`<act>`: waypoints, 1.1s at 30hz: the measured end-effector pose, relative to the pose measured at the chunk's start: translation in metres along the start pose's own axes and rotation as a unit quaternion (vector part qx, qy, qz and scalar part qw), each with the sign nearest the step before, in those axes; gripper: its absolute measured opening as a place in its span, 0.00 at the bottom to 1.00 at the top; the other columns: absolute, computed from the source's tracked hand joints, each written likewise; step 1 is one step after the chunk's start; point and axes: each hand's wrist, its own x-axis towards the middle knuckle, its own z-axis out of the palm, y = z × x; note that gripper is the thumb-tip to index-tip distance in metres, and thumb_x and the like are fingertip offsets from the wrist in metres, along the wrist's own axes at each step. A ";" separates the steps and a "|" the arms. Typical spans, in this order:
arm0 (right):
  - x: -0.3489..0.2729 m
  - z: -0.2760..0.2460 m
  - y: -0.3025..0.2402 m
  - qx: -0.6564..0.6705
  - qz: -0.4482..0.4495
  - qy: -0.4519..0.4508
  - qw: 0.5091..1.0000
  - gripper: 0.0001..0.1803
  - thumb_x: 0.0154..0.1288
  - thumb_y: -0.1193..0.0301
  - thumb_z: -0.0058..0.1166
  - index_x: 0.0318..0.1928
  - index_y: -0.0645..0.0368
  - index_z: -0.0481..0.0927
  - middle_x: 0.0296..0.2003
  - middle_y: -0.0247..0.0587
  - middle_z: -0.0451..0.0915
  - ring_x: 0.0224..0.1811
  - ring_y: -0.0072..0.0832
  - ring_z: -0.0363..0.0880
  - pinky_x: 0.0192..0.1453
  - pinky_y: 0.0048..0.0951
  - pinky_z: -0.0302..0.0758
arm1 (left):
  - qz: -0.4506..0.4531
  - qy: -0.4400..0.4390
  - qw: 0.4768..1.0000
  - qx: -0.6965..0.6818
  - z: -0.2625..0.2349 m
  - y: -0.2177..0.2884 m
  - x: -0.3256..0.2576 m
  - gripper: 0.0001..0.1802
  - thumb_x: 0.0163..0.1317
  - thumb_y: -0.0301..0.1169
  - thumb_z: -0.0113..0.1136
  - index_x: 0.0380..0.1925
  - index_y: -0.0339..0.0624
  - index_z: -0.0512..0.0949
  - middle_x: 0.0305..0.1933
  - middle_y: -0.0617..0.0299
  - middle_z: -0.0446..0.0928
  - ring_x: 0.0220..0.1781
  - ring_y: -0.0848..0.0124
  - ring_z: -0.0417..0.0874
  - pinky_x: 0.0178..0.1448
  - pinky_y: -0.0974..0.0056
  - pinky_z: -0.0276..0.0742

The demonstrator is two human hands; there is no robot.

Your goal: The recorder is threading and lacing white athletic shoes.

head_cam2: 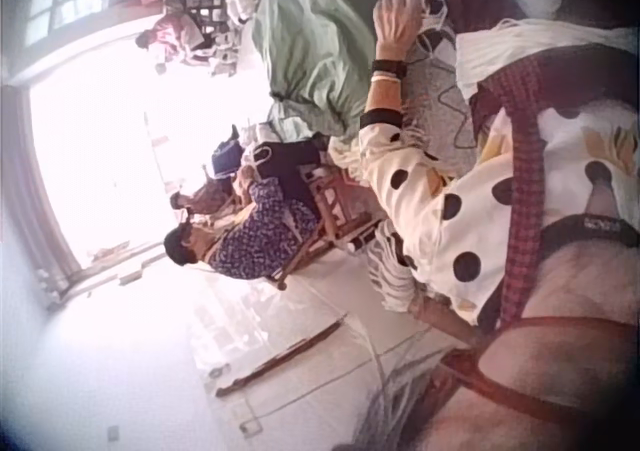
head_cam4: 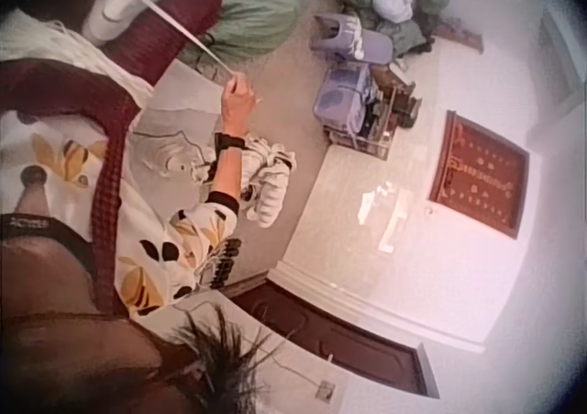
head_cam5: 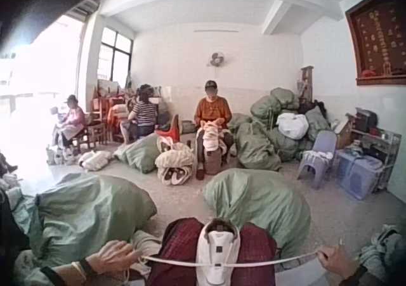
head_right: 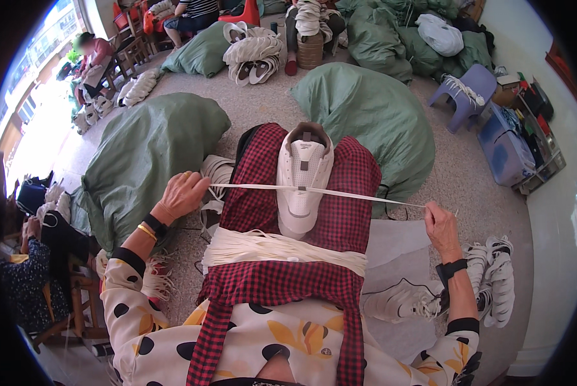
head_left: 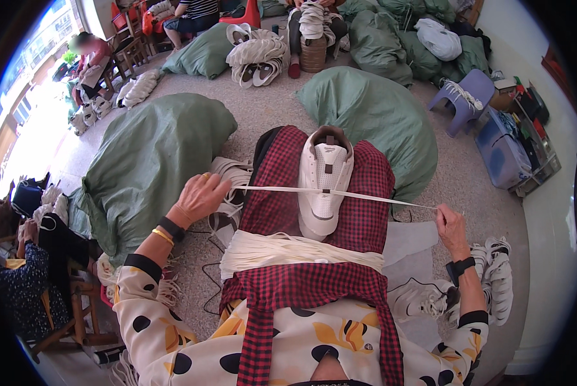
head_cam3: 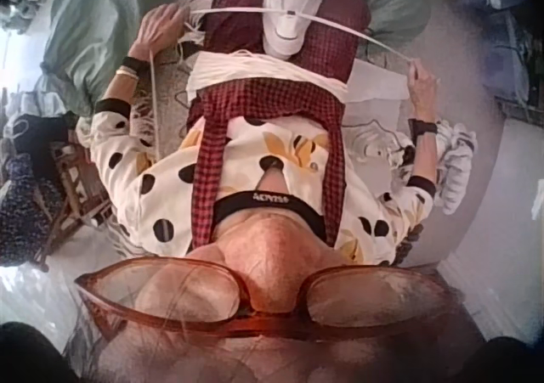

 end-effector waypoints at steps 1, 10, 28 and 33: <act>0.000 0.000 0.003 -0.017 0.012 0.004 1.000 0.03 0.68 0.74 0.51 0.38 0.60 0.75 0.26 0.57 0.76 0.30 0.55 0.79 0.31 0.47 0.71 | -0.024 0.001 1.000 0.007 -0.001 -0.005 -0.010 0.12 0.51 0.28 0.60 0.37 0.49 0.74 0.29 0.63 0.69 0.33 0.63 0.77 0.35 0.58 0.73; -0.025 -0.051 0.105 -0.142 0.082 0.071 0.984 0.04 0.70 0.74 0.46 0.40 0.61 0.74 0.30 0.59 0.77 0.35 0.59 0.78 0.35 0.50 0.72 | -0.227 0.054 0.966 0.112 -0.038 -0.063 -0.112 0.11 0.53 0.23 0.56 0.38 0.45 0.73 0.33 0.58 0.72 0.35 0.57 0.78 0.37 0.54 0.74; -0.081 -0.151 0.176 -0.460 0.131 0.286 0.830 0.10 0.70 0.78 0.45 0.46 0.58 0.78 0.37 0.48 0.79 0.42 0.51 0.78 0.50 0.45 0.75 | -0.349 0.198 0.824 0.400 -0.173 -0.149 -0.226 0.12 0.70 0.24 0.52 0.49 0.43 0.81 0.40 0.54 0.79 0.42 0.54 0.80 0.44 0.56 0.78; -0.007 -0.042 0.087 0.058 0.210 0.428 0.877 0.13 0.72 0.76 0.48 0.50 0.59 0.84 0.42 0.38 0.85 0.44 0.24 0.83 0.47 0.28 0.78 | -0.428 0.394 0.780 0.231 -0.146 -0.101 -0.141 0.14 0.69 0.22 0.54 0.52 0.41 0.84 0.40 0.58 0.82 0.35 0.68 0.80 0.40 0.62 0.76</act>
